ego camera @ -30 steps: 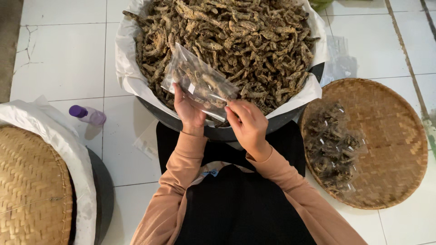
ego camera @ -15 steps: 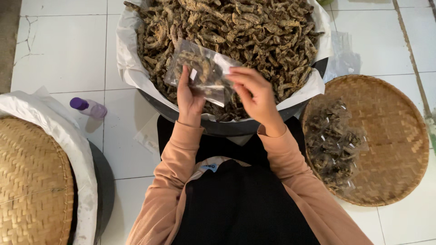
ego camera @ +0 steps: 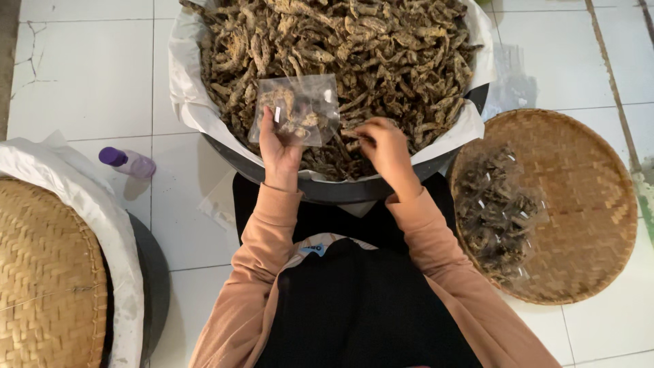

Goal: The person sits on the floor in front of a large basin of dried roots and fills small clear plastic bags with handfuls of the roots. They press the contents down, seal each bag, and place the filled bags on a round bamboo tray beside them.

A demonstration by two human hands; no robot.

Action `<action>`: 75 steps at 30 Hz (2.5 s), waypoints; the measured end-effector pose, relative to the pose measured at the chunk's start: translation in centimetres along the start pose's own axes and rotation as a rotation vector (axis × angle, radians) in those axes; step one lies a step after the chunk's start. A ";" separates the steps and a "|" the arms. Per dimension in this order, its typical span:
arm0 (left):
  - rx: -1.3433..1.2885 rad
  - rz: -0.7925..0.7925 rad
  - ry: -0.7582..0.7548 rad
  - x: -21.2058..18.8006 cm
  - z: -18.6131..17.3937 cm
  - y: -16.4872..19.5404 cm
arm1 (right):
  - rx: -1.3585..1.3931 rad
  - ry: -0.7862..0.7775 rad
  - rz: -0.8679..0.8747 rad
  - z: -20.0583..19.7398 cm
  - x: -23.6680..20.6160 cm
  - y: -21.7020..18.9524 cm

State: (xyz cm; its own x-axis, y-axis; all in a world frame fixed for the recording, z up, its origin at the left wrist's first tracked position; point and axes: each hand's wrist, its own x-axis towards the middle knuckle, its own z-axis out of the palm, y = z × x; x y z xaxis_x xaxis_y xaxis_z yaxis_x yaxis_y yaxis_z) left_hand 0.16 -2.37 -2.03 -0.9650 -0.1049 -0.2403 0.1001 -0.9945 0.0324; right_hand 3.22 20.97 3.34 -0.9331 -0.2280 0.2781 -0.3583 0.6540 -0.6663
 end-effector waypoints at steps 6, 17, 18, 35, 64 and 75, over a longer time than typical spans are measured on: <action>0.001 0.026 0.044 0.0 -0.1 -0.3 | 0.832 0.329 -0.152 -6.3 -0.9 -3.3; -0.032 0.026 -0.022 -1.3 -0.1 -2.8 | 1.431 0.367 -0.161 -1.4 -2.7 -5.2; -0.044 0.033 -0.015 -1.2 -0.3 -2.6 | 1.458 0.385 -0.173 -1.4 -2.8 -4.9; -0.052 -0.083 -0.188 -4.4 1.2 -4.7 | 0.703 0.544 -0.227 -0.8 -1.4 -6.5; -0.004 -0.138 -0.309 -3.4 -0.9 -3.2 | 0.298 0.002 -0.352 -4.3 -0.4 -7.2; 0.126 -0.110 -0.120 -3.9 -0.3 -4.8 | 0.179 0.244 -0.361 -2.3 -2.7 -10.7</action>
State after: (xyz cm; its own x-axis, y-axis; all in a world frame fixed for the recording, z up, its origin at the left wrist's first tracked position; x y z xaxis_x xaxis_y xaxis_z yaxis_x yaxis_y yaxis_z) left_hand 3.51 2.76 -1.56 -0.9911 0.0135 -0.1325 -0.0316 -0.9903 0.1352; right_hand 9.60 16.28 11.31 -0.7213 -0.2282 0.6540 -0.6782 0.4245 -0.5999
